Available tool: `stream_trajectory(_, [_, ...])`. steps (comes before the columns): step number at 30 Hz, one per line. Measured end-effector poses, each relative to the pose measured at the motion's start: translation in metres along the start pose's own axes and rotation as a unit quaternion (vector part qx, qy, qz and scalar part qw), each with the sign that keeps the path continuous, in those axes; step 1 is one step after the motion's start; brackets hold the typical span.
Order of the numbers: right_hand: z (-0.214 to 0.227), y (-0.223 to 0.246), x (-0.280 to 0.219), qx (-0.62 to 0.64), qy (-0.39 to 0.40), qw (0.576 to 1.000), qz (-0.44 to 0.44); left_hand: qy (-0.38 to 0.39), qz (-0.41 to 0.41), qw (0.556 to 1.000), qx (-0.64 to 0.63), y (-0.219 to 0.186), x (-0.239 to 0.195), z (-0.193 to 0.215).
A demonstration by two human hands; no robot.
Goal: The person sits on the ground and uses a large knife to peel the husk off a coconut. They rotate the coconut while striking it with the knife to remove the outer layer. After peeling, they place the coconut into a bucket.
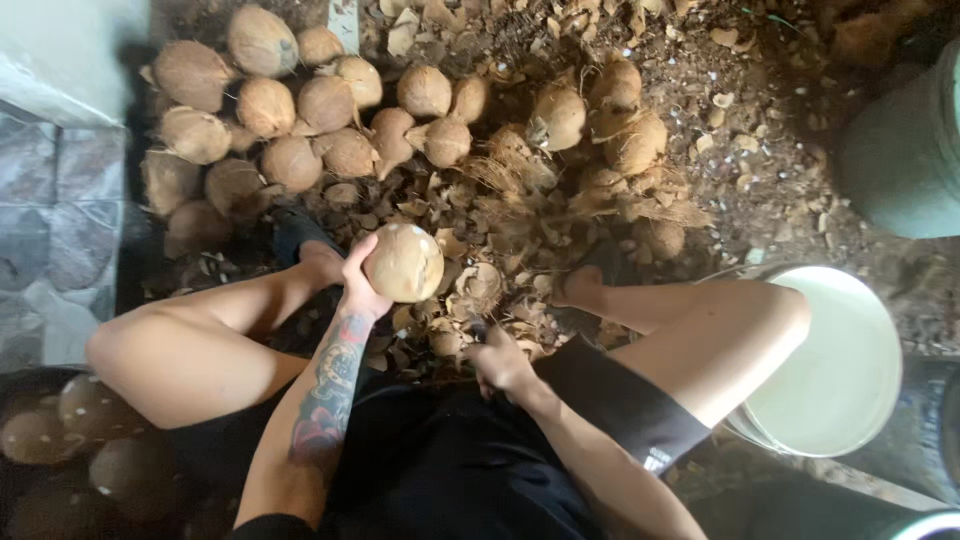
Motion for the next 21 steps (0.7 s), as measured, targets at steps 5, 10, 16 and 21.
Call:
stream_trajectory(5, [0.044,0.085,-0.045,0.135,-0.068,0.979,0.134,0.065,0.054,0.996,-0.04,-0.008,-0.002,-0.015])
stream_trajectory(10, [0.065,0.145,-0.1,0.146,-0.091,0.921,0.349,-0.005,0.083,0.996,0.02,0.005,-0.035,-0.006])
stream_trajectory(16, [0.018,0.07,-0.052,-0.151,-0.083,0.947,0.27,-0.039,0.075,0.995,0.049,0.016,-0.033,-0.01])
stream_trajectory(21, [-0.005,-0.011,-0.002,0.213,-0.007,0.977,0.002,0.033,0.071,0.996,-0.053,-0.002,-0.022,-0.013])
Point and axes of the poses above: each hand's wrist, its own x-axis towards the middle knuckle, its own z-axis out of the back of the hand, y = z × x, the point moved 7 cm from there along x, towards the middle knuckle, and after that the axes turned 4 degrees about y, right-handed, at the moved point
